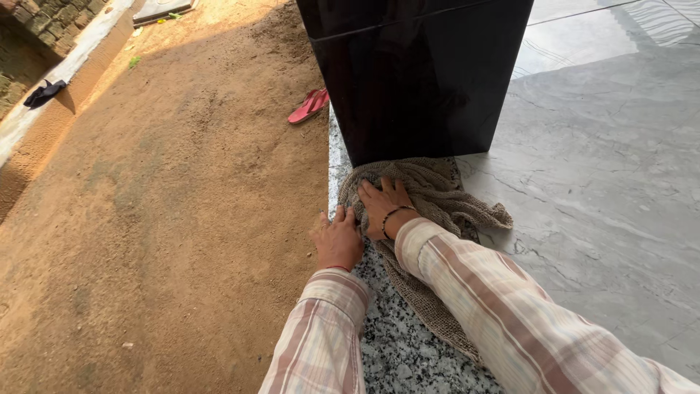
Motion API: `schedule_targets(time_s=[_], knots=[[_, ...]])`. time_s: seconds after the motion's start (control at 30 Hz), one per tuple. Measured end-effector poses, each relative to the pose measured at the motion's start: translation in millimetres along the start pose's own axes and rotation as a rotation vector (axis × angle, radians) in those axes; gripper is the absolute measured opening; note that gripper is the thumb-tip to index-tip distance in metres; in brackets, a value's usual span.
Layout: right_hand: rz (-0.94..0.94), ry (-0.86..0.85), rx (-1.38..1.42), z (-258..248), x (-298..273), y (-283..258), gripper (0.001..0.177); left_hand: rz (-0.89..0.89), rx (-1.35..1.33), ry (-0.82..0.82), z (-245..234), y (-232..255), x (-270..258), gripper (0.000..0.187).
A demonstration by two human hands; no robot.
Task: The person wipes the tiled floor and a granite ledge by hand with a cloth, moving around a wooden bed frame.
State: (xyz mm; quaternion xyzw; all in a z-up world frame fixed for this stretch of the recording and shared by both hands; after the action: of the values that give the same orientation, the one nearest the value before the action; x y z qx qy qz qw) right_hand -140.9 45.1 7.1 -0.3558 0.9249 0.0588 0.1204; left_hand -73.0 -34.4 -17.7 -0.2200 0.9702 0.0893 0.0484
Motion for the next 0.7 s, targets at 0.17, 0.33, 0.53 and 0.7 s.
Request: schedule_targets(time_s=[0.17,0.33,0.53,0.7], knots=[[-0.028,0.077,0.002,7,-46,12,0.088,0.128,-0.063,-0.014,-4,2,-29,0.050],[0.051,0.309,0.106,18,-113,47,0.073,0.200,-0.353,-0.013,-14,18,-66,0.035],[0.576,0.366,0.259,13,-130,81,0.091,0.149,-0.408,0.124,-24,-11,-79,0.034],[0.402,0.128,0.269,0,-80,44,0.102,0.060,-0.228,0.257,-27,-80,-85,0.037]])
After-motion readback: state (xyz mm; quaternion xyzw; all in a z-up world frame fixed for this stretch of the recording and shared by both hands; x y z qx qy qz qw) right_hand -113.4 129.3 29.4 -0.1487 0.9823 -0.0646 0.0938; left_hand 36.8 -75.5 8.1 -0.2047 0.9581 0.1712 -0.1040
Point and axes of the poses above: each hand's wrist, its own x-axis towards the middle knuckle, its own z-axis out of the palm, y = z × x, the point moved 8 cm from there along x, towards the middle knuckle, and after that the axes turned 6 degrees about y, right-handed, at the moved point
